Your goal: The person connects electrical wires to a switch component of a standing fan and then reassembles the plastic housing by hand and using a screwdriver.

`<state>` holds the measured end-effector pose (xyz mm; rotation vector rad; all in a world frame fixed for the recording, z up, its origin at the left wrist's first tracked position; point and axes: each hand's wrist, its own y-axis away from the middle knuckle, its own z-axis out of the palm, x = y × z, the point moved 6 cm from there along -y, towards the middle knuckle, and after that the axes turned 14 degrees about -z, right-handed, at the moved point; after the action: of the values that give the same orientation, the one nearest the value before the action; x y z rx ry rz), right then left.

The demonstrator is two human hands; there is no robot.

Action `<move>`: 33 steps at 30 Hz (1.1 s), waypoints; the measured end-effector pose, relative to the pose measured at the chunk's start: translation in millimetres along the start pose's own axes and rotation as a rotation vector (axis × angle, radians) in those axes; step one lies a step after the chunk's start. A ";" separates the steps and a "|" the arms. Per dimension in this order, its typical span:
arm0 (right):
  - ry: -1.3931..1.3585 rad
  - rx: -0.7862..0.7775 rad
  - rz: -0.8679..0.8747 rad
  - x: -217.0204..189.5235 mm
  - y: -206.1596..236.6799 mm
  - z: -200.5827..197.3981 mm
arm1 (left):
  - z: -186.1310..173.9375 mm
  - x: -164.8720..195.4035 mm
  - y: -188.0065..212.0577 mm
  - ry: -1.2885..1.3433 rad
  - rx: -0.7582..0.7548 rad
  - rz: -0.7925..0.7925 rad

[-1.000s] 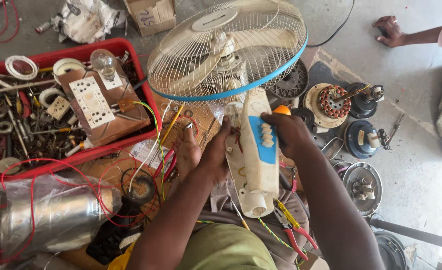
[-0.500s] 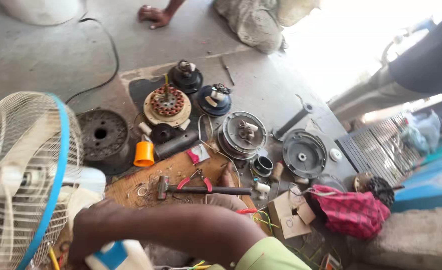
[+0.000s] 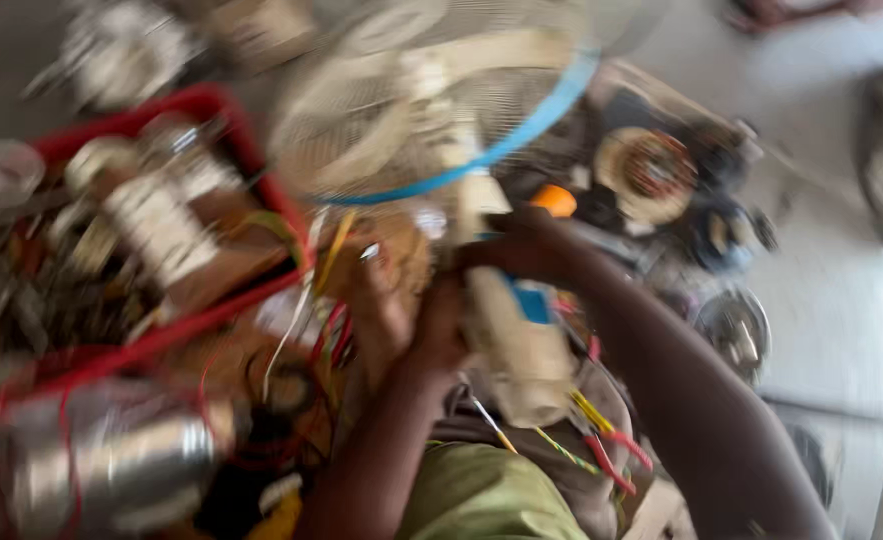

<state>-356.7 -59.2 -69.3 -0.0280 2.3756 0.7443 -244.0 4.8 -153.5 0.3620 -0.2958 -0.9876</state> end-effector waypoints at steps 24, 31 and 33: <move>0.332 0.106 0.265 -101.9 19.7 -1.9 | 54.2 -0.8 70.3 0.506 -0.483 0.006; 0.435 0.098 0.235 -98.6 14.7 4.6 | 63.6 10.1 69.2 0.441 -0.491 0.036; 0.390 0.115 0.194 -92.0 10.5 3.2 | 58.0 10.4 67.1 0.463 -0.470 0.048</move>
<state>-283.9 -63.6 -12.3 0.1170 2.8208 0.7443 -211.3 20.0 -71.9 0.1434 0.3432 -0.8668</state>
